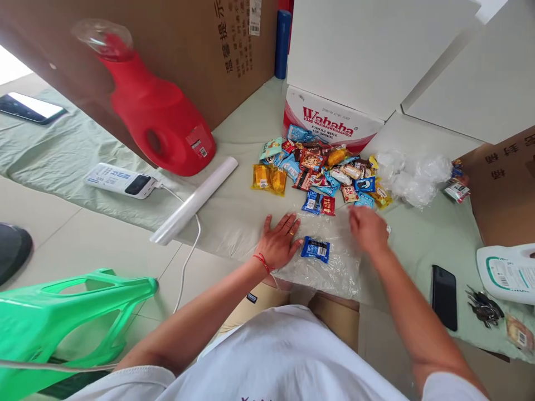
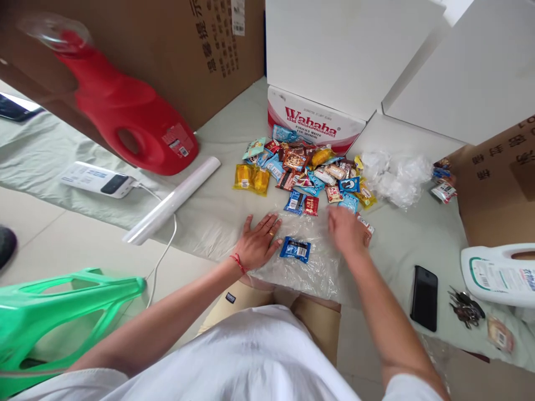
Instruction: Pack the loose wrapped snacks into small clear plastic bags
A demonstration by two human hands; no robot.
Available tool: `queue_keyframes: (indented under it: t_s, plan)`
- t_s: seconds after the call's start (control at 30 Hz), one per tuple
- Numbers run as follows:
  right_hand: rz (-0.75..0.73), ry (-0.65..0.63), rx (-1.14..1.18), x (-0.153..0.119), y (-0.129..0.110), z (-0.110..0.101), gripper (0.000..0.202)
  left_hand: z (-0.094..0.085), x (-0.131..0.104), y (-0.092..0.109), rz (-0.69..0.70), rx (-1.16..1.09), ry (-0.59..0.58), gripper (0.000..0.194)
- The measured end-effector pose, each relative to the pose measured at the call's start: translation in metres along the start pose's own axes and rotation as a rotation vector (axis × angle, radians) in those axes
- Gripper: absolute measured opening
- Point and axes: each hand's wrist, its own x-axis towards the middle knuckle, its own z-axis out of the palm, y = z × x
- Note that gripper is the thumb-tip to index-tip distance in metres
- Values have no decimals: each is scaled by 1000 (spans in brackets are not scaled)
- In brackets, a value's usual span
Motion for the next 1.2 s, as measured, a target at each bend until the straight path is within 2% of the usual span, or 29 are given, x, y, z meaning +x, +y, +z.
queue_keyframes:
  t_s: [0.07, 0.13, 0.2, 0.3, 0.4, 0.47, 0.53, 0.6, 0.67, 0.73, 0.8, 0.87, 1.0, 1.07, 1.13, 1.2]
  plan:
    - [133, 30, -137, 46, 38, -5, 53, 0, 1, 1, -4, -4, -6, 61]
    - [157, -62, -244, 84, 68, 0, 67, -1, 1, 2, -7, -12, -11, 62]
    - [135, -161, -302, 107, 87, 7, 67, -1, 1, 2, -10, -22, -13, 62]
    - [103, -181, -372, 113, 102, 6, 52, -1, 1, 2, -10, -32, -15, 60]
    - [154, -25, -346, 88, 104, -11, 54, -1, 1, 0, -9, -33, -16, 60]
    - [238, 79, -186, 58, 94, -24, 59, 0, 1, -1, -9, -34, -16, 61]
    - [272, 52, 67, 21, 72, -33, 57, 1, 2, -1, -6, -34, -17, 61]
    - [169, -109, 307, -15, 40, -33, 53, 1, 2, -1, -4, -32, -18, 61]
    - [52, -208, 414, -42, 3, -27, 48, 1, 2, -1, -2, -27, -19, 60]
    - [-27, -222, 425, -59, -29, -15, 45, 1, 2, 0, 1, -21, -19, 60]
    - [-76, -221, 367, -65, -51, -1, 43, 1, 1, 0, 3, -19, -19, 60]
    - [-92, -244, 282, -66, -61, 13, 43, 1, 0, 1, 1, -21, -19, 60]
    - [-87, -288, 240, -65, -61, 29, 49, -1, 1, 1, -8, -32, -21, 59]
    - [-98, -240, 281, -67, -60, 26, 57, -4, 2, 0, -9, -51, -23, 58]
    - [-102, -135, 322, -77, -58, 15, 60, -9, 1, -4, -15, -85, -8, 58]
    - [-117, -32, 341, -95, -56, 3, 51, -14, -4, -9, -27, -120, 55, 58]
